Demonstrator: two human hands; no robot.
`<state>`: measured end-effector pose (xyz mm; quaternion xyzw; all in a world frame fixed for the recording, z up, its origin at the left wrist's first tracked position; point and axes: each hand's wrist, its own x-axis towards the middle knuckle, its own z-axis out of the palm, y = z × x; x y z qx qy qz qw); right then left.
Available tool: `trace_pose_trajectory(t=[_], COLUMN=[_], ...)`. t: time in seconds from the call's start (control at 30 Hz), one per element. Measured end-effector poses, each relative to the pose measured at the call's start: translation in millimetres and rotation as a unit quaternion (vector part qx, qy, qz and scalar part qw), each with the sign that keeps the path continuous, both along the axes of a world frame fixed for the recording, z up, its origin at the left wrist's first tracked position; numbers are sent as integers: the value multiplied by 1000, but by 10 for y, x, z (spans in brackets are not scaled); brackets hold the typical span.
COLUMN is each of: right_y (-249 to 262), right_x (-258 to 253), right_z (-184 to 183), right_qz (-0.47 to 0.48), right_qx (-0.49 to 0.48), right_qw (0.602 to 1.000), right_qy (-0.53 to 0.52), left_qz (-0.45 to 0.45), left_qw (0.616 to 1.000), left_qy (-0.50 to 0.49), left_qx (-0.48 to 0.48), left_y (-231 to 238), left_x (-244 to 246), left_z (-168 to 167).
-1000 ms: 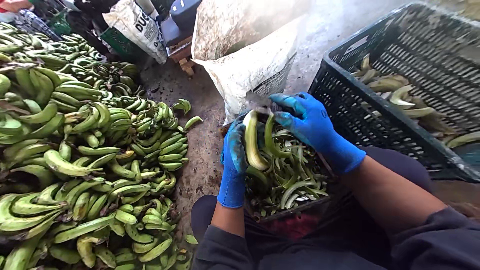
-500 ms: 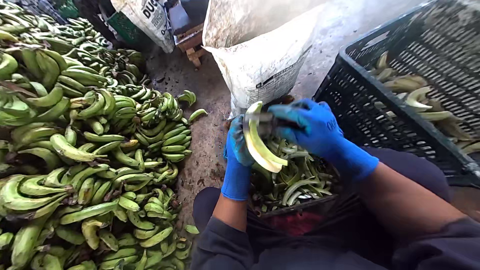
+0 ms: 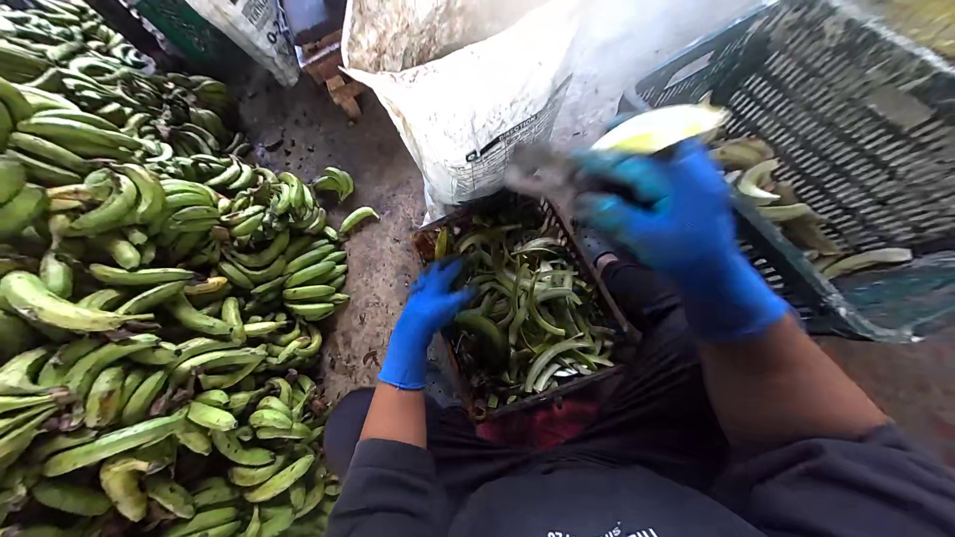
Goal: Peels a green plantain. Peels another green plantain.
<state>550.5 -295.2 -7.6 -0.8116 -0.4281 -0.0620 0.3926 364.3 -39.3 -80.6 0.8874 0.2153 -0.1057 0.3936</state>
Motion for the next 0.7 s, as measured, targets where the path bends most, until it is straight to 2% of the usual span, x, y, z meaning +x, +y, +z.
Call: trace_pose_trajectory(t=[0.07,0.1,0.17,0.23,0.33,0.4,0.43,0.5,0.57,0.6,0.63,0.7], right_y=[-268,-348,-495,-511,-303,-158,-110,-63,-49,-24,14,112], right_x=[315,482,672,638,503,420,385,351,330,303,256,125], right_z=[99,116,135,196,129,83,78,82,57,43,33,-8], right_qz=[-152,-224,-304,-322,-207,-137,-112,-66,-22,-5,7,4], right_qx=[19,55,134,192,266,245,237,249,294,328,362,387], right_qw=[988,973,942,927,941,960,965,966,949,926,896,852], right_qy=[-19,-34,-41,-26,-3,-9,-10,13,116,188,256,354], left_qz=[-69,-100,-136,-129,-57,-28,-19,7,36,51,80,115], left_qw=[971,951,939,961,998,977,948,861,775,753,758,807], left_qy=[192,242,240,188,1,-153,-227,-374,-479,-491,-471,-384], left_qx=[127,164,208,159,-12,-148,-222,-343,-410,-435,-444,-433], left_y=[-5,-56,-164,-206,-293,-320,-302,-219,-149,-163,-248,-486], left_x=[-85,-102,-142,-119,-157,-173,-179,-170,-144,-145,-149,-119], left_z=[-244,-353,-494,-389,-42,230,369,586,672,656,588,283])
